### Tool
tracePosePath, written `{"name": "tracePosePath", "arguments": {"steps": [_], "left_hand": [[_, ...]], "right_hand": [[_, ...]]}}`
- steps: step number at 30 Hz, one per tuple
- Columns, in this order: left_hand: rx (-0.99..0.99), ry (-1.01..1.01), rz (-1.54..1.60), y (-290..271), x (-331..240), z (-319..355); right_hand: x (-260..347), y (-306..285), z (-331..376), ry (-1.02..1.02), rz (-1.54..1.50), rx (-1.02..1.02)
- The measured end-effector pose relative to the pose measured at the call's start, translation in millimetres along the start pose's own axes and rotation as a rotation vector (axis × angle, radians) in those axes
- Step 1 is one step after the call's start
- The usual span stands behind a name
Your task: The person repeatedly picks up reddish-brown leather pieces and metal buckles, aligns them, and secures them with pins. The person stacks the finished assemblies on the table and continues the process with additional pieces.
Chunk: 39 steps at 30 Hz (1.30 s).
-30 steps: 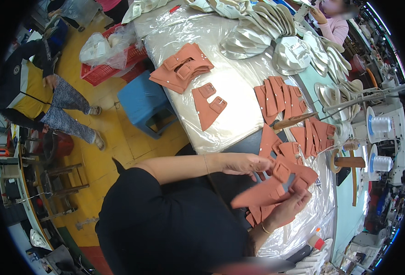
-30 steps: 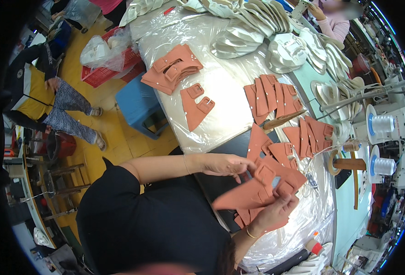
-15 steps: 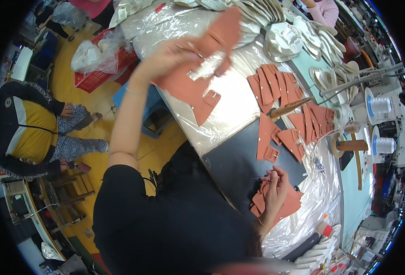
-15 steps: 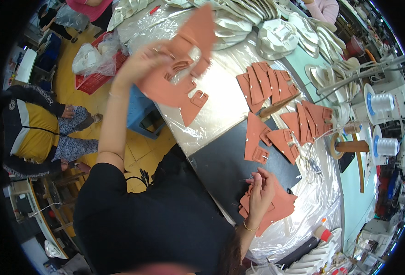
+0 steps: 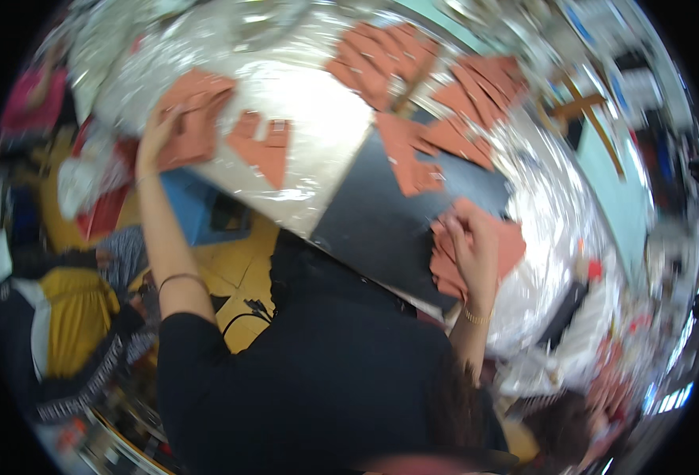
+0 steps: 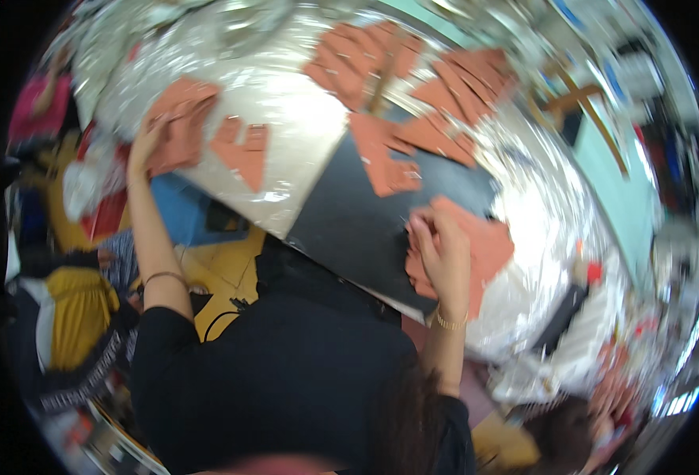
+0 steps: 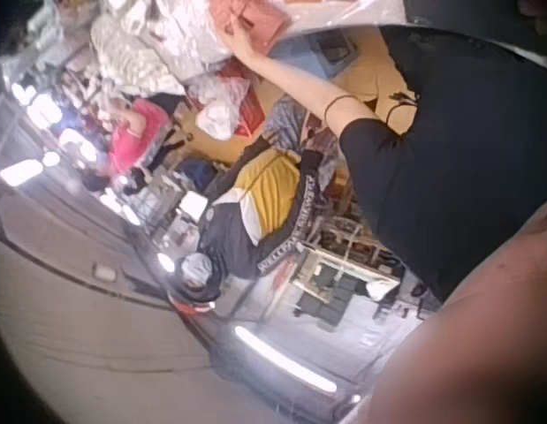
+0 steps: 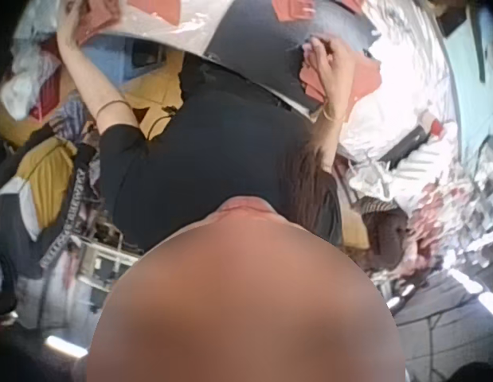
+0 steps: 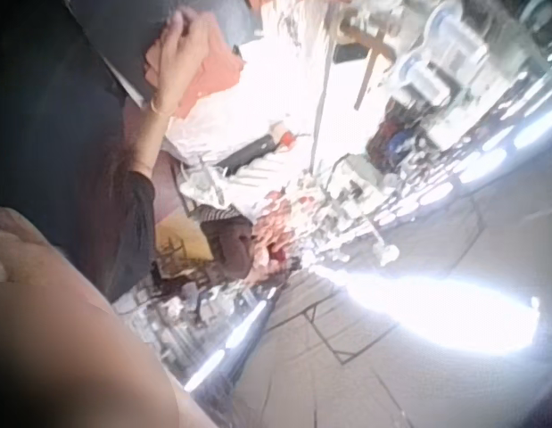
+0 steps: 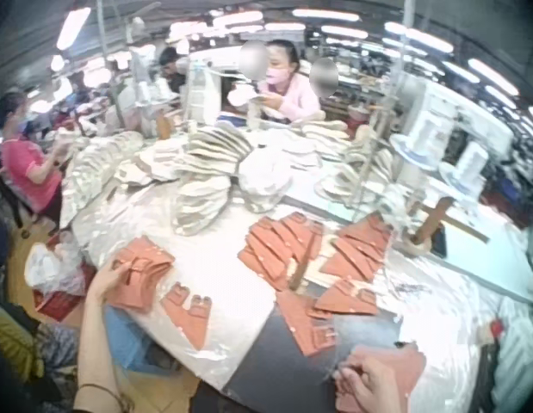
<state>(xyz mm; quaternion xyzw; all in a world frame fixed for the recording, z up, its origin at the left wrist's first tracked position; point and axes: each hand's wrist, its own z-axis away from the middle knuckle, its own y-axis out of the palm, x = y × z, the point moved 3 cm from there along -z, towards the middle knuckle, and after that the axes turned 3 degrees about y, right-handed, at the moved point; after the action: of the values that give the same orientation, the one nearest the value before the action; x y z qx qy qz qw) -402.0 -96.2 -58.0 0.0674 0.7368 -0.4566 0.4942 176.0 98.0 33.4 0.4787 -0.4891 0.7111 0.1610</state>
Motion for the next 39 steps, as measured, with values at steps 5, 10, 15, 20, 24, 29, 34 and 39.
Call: {"name": "tracePosePath", "arguments": {"steps": [5,10,15,20,24,29,34,39], "left_hand": [[0.026,-0.187,-0.088,8,24,-16],[-0.190,0.015,-0.310,0,38,-17],[-0.358,0.005,-0.401,-11,19,-7],[-0.640,0.099,-0.388,-12,-40,-3],[-0.788,0.268,-0.248,9,-114,4],[-0.660,0.398,0.131,87,-200,28],[-0.472,0.409,0.291,160,-246,55],[0.076,0.600,0.096,258,-269,115]], "right_hand": [[-23,-79,17,0.064,-0.041,-0.487],[-31,-129,51,0.037,-0.216,-0.817],[-36,-137,63,0.032,-0.149,-0.891],[-39,-130,55,0.063,-0.009,-0.875],[-39,-108,40,0.151,0.107,-0.718],[-56,-65,21,0.179,0.500,-0.194],[-74,-32,26,0.203,0.737,-0.058],[-77,-27,28,0.210,0.763,-0.039]]}}
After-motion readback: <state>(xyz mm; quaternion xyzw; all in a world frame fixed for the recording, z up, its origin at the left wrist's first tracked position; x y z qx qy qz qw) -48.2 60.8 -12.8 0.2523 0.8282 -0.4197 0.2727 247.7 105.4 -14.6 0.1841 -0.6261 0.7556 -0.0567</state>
